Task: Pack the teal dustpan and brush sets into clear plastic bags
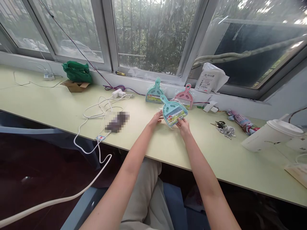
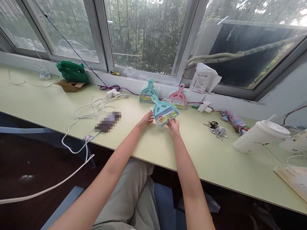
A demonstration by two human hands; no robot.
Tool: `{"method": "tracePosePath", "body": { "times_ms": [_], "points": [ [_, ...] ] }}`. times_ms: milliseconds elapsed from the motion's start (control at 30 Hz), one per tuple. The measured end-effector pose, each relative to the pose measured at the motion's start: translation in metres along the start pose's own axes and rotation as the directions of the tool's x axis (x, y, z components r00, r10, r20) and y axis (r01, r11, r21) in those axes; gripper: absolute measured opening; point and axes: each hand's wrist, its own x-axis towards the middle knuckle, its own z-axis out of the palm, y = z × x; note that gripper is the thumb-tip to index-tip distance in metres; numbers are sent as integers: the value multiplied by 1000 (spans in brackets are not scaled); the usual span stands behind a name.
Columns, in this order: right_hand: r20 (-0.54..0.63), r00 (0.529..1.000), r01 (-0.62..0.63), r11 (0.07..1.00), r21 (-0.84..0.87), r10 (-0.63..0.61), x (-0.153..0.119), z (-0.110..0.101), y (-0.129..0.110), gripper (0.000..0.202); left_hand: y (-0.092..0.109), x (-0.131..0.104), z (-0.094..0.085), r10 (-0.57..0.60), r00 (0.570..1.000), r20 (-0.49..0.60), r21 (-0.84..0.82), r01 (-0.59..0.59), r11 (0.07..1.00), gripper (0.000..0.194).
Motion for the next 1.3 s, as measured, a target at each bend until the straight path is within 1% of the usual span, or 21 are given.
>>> {"method": "tracePosePath", "body": {
  "times_ms": [67,133,200,333,433,533,633,667,733,833,900,967,1000,1033,1100,1167,1200,1233,1267,1300],
  "points": [
    [18,1000,7,1000,-8,-7,0,-2,-4,34,2,1,-3,-30,996,-87,27,32,999,43],
    [61,998,26,999,-19,-25,0,-5,-8,36,4,2,-7,-65,988,-142,21,69,997,39],
    [112,993,40,999,-32,-36,1,-7,-12,38,5,2,-12,-74,981,-177,-4,74,997,36],
    [213,977,30,997,-69,-15,0,-8,-17,39,7,3,-22,-34,964,-266,-90,11,996,35],
    [248,969,24,997,-75,-5,-2,-5,-20,39,9,5,-28,11,949,-315,-144,-60,988,36],
    [221,975,36,997,-67,-21,-4,-6,-24,39,11,6,-32,46,958,-284,-149,-92,985,40],
    [201,979,23,996,-89,-5,-3,-13,-30,37,15,5,-35,103,964,-246,-125,-137,983,50],
    [209,978,8,994,-104,14,-3,-16,-32,37,16,5,-37,132,959,-250,-85,-157,984,53],
    [238,969,-28,990,-139,61,-3,-22,-36,39,17,3,-39,182,945,-273,74,-168,983,57],
    [271,956,-64,983,-169,109,-4,-29,-43,39,18,2,-41,217,934,-285,358,-106,928,55],
    [274,953,-79,981,-177,126,-6,-33,-47,37,17,1,-41,253,935,-248,443,-123,888,48],
    [272,952,-89,977,-191,140,-8,-37,-51,36,17,0,-41,302,938,-171,453,-198,869,46],
    [274,950,-95,974,-206,151,-9,-38,-52,36,17,-1,-40,303,944,-126,451,-218,866,47],
    [280,946,-102,968,-227,166,-10,-40,-54,37,16,-1,-40,277,958,-80,454,-212,865,47],
    [309,928,-120,952,-282,208,-11,-44,-55,41,15,0,-39,167,986,-3,492,-145,859,47],
    [335,912,-126,939,-320,237,-9,-49,-56,43,12,1,-38,93,995,47,513,-104,852,44],
    [335,913,-124,939,-321,235,-8,-52,-55,43,11,2,-38,89,995,50,504,-102,858,42],
    [324,919,-121,943,-310,224,-6,-55,-55,43,11,4,-39,100,995,20,487,-98,868,40],
    [302,932,-114,951,-287,203,-4,-59,-54,42,10,5,-40,115,992,-43,465,-82,881,37],
    [266,949,-104,962,-252,173,-1,-63,-54,41,10,6,-41,125,983,-132,445,-54,894,35]
  ]
}}
